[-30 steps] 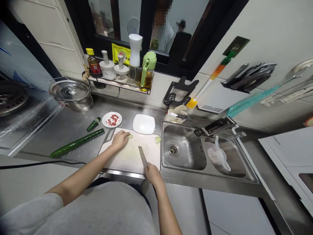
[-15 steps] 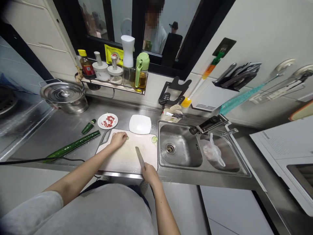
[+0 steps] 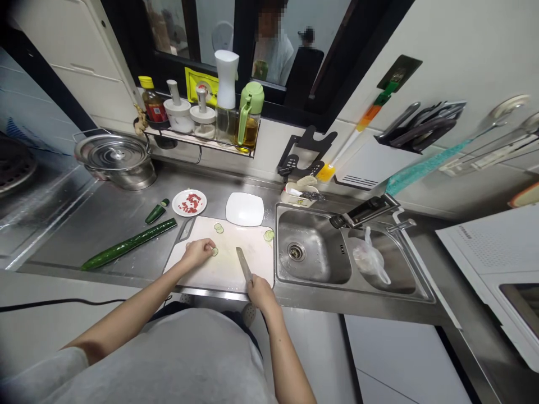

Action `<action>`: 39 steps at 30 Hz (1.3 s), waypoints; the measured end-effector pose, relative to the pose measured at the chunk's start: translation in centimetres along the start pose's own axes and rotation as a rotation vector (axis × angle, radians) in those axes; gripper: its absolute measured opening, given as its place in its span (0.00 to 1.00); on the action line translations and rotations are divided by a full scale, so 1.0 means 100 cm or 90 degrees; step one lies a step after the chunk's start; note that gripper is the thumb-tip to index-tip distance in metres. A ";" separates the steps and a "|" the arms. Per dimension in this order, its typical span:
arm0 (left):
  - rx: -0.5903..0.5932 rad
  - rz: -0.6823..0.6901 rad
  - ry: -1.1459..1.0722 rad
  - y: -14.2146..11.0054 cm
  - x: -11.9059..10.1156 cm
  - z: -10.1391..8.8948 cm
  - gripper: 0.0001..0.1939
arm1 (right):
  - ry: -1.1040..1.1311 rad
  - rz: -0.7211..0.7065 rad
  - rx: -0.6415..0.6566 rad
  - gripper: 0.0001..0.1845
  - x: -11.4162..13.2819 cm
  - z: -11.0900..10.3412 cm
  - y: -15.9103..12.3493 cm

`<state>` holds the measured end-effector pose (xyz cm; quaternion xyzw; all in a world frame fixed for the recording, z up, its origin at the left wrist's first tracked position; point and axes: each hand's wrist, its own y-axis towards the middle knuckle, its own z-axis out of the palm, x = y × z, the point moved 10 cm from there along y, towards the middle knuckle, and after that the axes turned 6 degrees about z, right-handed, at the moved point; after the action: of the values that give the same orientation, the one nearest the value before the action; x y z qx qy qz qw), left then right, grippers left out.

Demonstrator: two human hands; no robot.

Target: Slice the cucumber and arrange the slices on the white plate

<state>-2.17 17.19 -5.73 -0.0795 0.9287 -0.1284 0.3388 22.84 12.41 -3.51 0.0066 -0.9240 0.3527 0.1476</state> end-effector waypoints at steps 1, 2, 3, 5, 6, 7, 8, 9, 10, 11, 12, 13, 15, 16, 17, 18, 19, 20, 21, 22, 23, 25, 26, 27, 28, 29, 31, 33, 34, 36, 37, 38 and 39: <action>0.000 0.008 0.024 -0.004 -0.001 0.002 0.10 | -0.009 0.000 -0.005 0.13 0.000 -0.001 0.000; -0.004 0.017 0.051 -0.007 -0.002 0.003 0.11 | -0.022 -0.002 -0.013 0.13 0.001 -0.002 0.000; -0.012 0.026 0.078 -0.009 -0.003 0.002 0.12 | -0.039 -0.004 -0.020 0.14 0.003 -0.003 -0.001; -0.028 0.041 0.118 -0.012 -0.005 0.001 0.12 | -0.078 -0.010 -0.031 0.14 0.008 -0.002 -0.004; -0.033 0.043 0.127 -0.014 -0.005 0.000 0.12 | -0.096 -0.014 -0.033 0.15 0.012 -0.001 -0.006; -0.035 0.044 0.131 -0.014 -0.004 0.000 0.13 | -0.112 -0.021 -0.033 0.15 0.017 0.002 -0.008; -0.035 0.041 0.130 -0.015 -0.003 0.000 0.13 | -0.125 -0.030 -0.029 0.15 0.023 0.005 -0.011; -0.033 0.039 0.128 -0.015 -0.001 0.000 0.13 | -0.136 -0.040 -0.024 0.16 0.029 0.009 -0.014; -0.031 0.037 0.125 -0.015 0.000 0.001 0.13 | -0.145 -0.050 -0.020 0.16 0.036 0.013 -0.016; -0.030 0.036 0.123 -0.015 0.001 0.001 0.14 | -0.154 -0.058 -0.017 0.16 0.041 0.017 -0.018; -0.030 0.037 0.121 -0.015 0.002 0.002 0.14 | -0.162 -0.062 -0.014 0.17 0.046 0.021 -0.020; -0.029 0.038 0.120 -0.015 0.003 0.002 0.14 | -0.170 -0.062 -0.012 0.17 0.050 0.024 -0.021; -0.030 0.042 0.117 -0.015 0.003 0.003 0.14 | -0.181 -0.058 -0.010 0.17 0.055 0.027 -0.022; -0.031 0.043 0.115 -0.015 0.003 0.003 0.14 | -0.186 -0.056 -0.009 0.17 0.057 0.028 -0.023; -0.032 0.045 0.114 -0.015 0.003 0.003 0.14 | -0.189 -0.055 -0.008 0.17 0.058 0.029 -0.023; -0.031 0.045 0.112 -0.015 0.003 0.004 0.14 | -0.192 -0.054 -0.007 0.17 0.059 0.029 -0.023; -0.030 0.045 0.110 -0.015 0.003 0.004 0.14 | -0.193 -0.052 -0.006 0.17 0.059 0.028 -0.022; -0.028 0.044 0.109 -0.015 0.003 0.004 0.14 | -0.196 -0.050 -0.005 0.17 0.059 0.028 -0.022; -0.026 0.042 0.108 -0.015 0.003 0.004 0.14 | -0.198 -0.048 -0.005 0.18 0.059 0.028 -0.022; -0.023 0.042 0.108 -0.014 0.004 0.005 0.14 | -0.200 -0.045 -0.004 0.17 0.059 0.028 -0.021; -0.021 0.042 0.107 -0.014 0.004 0.005 0.14 | -0.201 -0.045 -0.006 0.17 0.059 0.028 -0.021; -0.020 0.042 0.107 -0.014 0.004 0.006 0.14 | -0.203 -0.049 -0.010 0.17 0.059 0.028 -0.020; -0.021 0.042 0.107 -0.013 0.005 0.006 0.15 | -0.203 -0.051 -0.012 0.17 0.059 0.029 -0.020; -0.021 0.042 0.106 -0.013 0.006 0.006 0.15 | -0.205 -0.052 -0.013 0.17 0.059 0.029 -0.019; -0.023 0.042 0.105 -0.013 0.006 0.006 0.15 | -0.207 -0.053 -0.012 0.17 0.060 0.029 -0.019; -0.024 0.042 0.104 -0.012 0.006 0.007 0.15 | -0.210 -0.053 -0.010 0.17 0.060 0.029 -0.019; -0.023 0.047 0.103 -0.011 0.006 0.007 0.15 | -0.215 -0.048 -0.007 0.17 0.059 0.029 -0.019; -0.019 0.049 0.103 -0.011 0.005 0.008 0.15 | -0.216 -0.047 -0.004 0.17 0.060 0.029 -0.018; -0.016 0.048 0.104 -0.010 0.005 0.008 0.15 | -0.215 -0.049 -0.003 0.17 0.061 0.029 -0.018; -0.012 0.045 0.105 -0.010 0.006 0.008 0.15 | -0.216 -0.052 0.000 0.17 0.063 0.029 -0.016; -0.012 0.043 0.105 -0.010 0.006 0.008 0.15 | -0.216 -0.052 0.002 0.17 0.064 0.030 -0.015; -0.012 0.041 0.104 -0.010 0.006 0.008 0.14 | -0.216 -0.049 0.004 0.17 0.065 0.031 -0.014; -0.013 0.040 0.103 -0.010 0.006 0.008 0.14 | -0.216 -0.047 0.005 0.17 0.066 0.031 -0.013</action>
<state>-2.04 15.97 -6.36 -0.0432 0.9563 -0.1145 0.2655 15.85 9.99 -3.04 0.1007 -0.9335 0.3442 0.0021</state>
